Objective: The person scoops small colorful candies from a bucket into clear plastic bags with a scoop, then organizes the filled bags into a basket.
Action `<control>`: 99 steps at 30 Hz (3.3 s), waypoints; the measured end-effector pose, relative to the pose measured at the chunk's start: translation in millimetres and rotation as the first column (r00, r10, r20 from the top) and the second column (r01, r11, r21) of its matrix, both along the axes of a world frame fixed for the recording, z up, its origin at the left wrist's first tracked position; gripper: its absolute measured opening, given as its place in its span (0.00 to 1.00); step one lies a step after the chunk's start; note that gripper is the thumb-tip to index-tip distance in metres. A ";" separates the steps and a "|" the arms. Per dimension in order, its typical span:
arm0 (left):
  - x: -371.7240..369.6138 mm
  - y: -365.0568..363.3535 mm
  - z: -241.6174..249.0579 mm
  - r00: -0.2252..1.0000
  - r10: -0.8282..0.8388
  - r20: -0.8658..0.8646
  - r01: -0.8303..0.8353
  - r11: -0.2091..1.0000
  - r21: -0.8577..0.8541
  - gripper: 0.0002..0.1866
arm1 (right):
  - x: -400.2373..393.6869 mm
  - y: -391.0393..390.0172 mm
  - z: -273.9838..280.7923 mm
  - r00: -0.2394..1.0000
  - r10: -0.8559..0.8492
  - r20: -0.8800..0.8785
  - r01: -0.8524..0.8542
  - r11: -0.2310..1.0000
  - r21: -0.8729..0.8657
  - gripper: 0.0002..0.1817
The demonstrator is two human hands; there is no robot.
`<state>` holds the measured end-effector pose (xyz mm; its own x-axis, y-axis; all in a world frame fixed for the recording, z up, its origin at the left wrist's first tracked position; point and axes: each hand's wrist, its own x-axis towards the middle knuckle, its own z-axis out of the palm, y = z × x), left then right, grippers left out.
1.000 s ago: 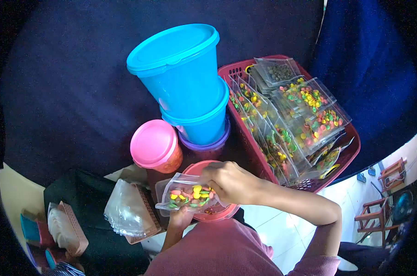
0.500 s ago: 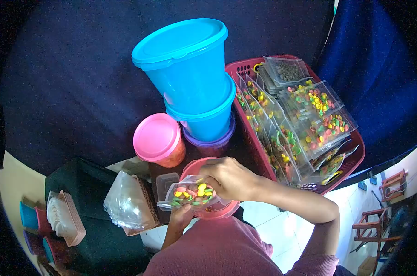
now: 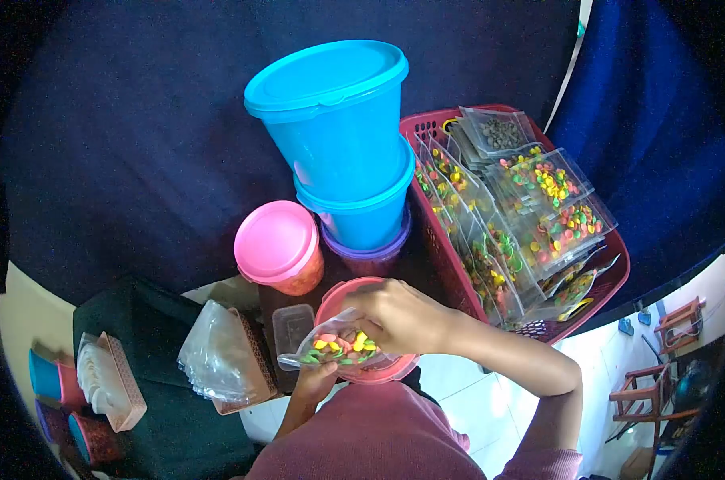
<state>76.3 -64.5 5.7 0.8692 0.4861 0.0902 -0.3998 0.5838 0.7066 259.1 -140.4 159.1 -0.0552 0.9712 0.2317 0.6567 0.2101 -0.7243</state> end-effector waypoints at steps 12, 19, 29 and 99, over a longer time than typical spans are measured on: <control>-19.2 19.3 -2.6 0.994 -0.086 -0.065 0.088 0.995 0.037 0.25 | -16.2 12.4 2.7 0.999 -0.020 -0.029 0.021 1.000 0.020 0.09; -27.9 31.0 -4.2 0.993 -0.116 -0.002 0.116 0.993 -0.021 0.30 | -5.9 18.2 -13.0 0.999 -0.031 -0.035 0.035 0.994 0.103 0.29; -41.2 40.5 -21.7 0.973 -0.225 -0.041 0.222 0.972 -0.082 0.31 | -19.8 13.0 -19.7 0.943 -0.213 -0.257 0.198 0.977 -0.081 0.15; -38.8 36.3 -5.9 0.808 0.422 -0.410 -0.380 0.907 0.183 0.19 | 0.1 50.4 -107.2 0.619 -0.341 -0.707 0.111 0.930 -0.351 0.07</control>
